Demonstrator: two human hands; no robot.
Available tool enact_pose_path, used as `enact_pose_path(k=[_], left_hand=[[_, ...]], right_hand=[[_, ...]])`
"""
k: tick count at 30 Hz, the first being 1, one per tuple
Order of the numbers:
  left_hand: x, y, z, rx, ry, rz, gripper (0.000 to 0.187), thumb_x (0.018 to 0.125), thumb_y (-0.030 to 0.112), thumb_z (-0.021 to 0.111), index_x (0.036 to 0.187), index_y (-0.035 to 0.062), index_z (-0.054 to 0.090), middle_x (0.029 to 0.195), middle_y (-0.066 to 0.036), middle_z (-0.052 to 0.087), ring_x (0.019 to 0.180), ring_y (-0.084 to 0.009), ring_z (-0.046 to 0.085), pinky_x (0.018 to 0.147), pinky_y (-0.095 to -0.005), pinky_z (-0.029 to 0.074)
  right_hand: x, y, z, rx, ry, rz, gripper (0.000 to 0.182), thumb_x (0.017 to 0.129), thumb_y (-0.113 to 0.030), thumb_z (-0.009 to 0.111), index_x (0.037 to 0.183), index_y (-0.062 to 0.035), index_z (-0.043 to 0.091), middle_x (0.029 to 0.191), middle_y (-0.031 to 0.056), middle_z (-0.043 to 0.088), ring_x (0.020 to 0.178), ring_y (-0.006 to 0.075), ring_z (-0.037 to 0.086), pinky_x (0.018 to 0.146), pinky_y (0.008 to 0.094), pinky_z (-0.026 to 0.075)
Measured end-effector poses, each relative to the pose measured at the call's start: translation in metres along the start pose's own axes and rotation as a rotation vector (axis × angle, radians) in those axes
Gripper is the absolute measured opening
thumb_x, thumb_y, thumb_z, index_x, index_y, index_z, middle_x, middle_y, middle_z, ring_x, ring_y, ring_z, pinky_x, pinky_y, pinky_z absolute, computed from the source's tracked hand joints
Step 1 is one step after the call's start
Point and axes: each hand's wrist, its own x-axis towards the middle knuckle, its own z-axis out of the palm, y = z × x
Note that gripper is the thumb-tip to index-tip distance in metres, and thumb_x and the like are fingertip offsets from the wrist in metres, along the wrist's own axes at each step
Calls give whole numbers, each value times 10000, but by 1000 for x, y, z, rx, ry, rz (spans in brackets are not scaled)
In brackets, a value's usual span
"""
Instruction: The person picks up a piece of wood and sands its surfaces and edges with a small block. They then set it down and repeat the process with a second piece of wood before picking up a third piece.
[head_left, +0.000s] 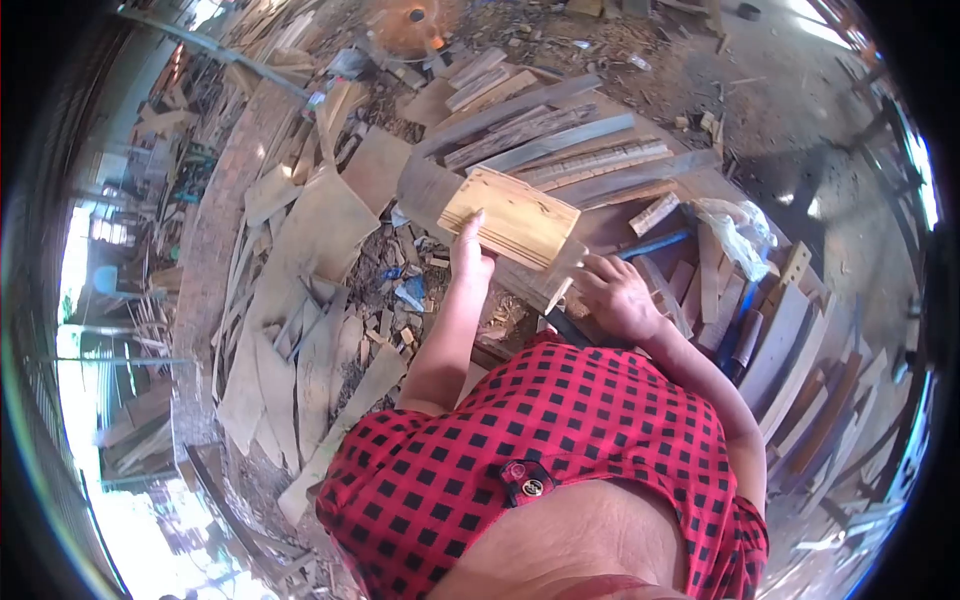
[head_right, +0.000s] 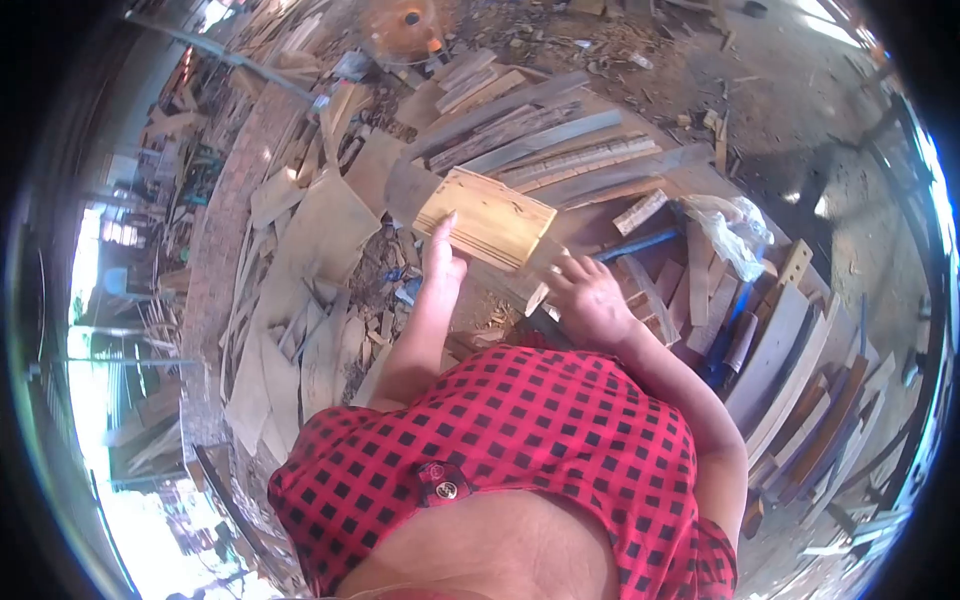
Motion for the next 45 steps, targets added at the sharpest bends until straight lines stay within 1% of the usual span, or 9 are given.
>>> enact_pose_path(k=[8,12,15,18,25,30,35,41,45], left_hand=[[102,10,-84,11,141,-51,542,802,145,773,1276,73,520,1171,-94,625,1054,-278,629,874,-474,551],[98,14,-99,366,62,135,581,767,211,787,1279,130,523,1140,-46,613,976,-203,614,695,-363,534],[35,43,-48,984,218,126,675,727,214,820,1265,-16,481,1110,-163,604,978,-214,620,661,-412,565],[78,27,-105,1298,206,402,967,747,297,829,1465,-47,282,1375,-285,457,1256,-352,489,1006,-494,443],[51,-5,-69,1723,142,394,1197,739,731,654,1551,76,66,1497,-399,163,1407,-490,213,1142,-532,226],[59,-19,-61,1708,208,405,1186,765,749,606,1550,87,15,1500,-413,115,1413,-530,138,1131,-586,206],[63,-29,-57,1666,310,413,1172,774,732,615,1553,106,4,1492,-433,66,1417,-537,114,1112,-590,255],[53,-29,-51,1476,228,363,1121,809,695,605,1555,122,-5,1530,-379,-48,1437,-513,73,1139,-546,259],[47,-27,-63,1490,233,450,956,897,617,538,1558,134,46,1546,-357,-3,1435,-511,91,1147,-547,238]], right_hand=[[-95,48,-7,1,-181,293,394,724,-117,681,1116,-89,642,1020,115,625,970,342,595,855,455,482],[-135,48,-22,-48,-109,503,238,822,-175,657,1047,-98,663,968,124,636,944,349,599,828,458,489],[-153,35,-33,-43,6,656,192,820,-199,678,981,-94,692,993,124,646,953,339,603,830,456,489],[-187,41,-26,-111,116,727,340,749,-157,690,1083,-96,665,1094,119,631,1047,324,573,891,443,466],[-225,46,-69,-519,398,939,503,719,-119,731,1202,-94,594,1196,128,572,1113,344,531,952,452,431],[-257,53,-72,-580,391,1103,589,719,-151,753,1273,-105,554,1251,149,544,1177,347,504,981,461,416],[-227,58,-34,-461,375,870,527,708,-153,744,1195,-39,579,1176,165,579,1117,374,535,972,454,426],[-156,54,21,-354,-99,758,919,648,-346,807,1430,-120,381,1377,209,410,1249,396,409,1014,514,353],[-132,54,20,-364,-200,812,912,629,-315,799,1424,-124,396,1324,181,453,1219,401,425,981,519,383]])
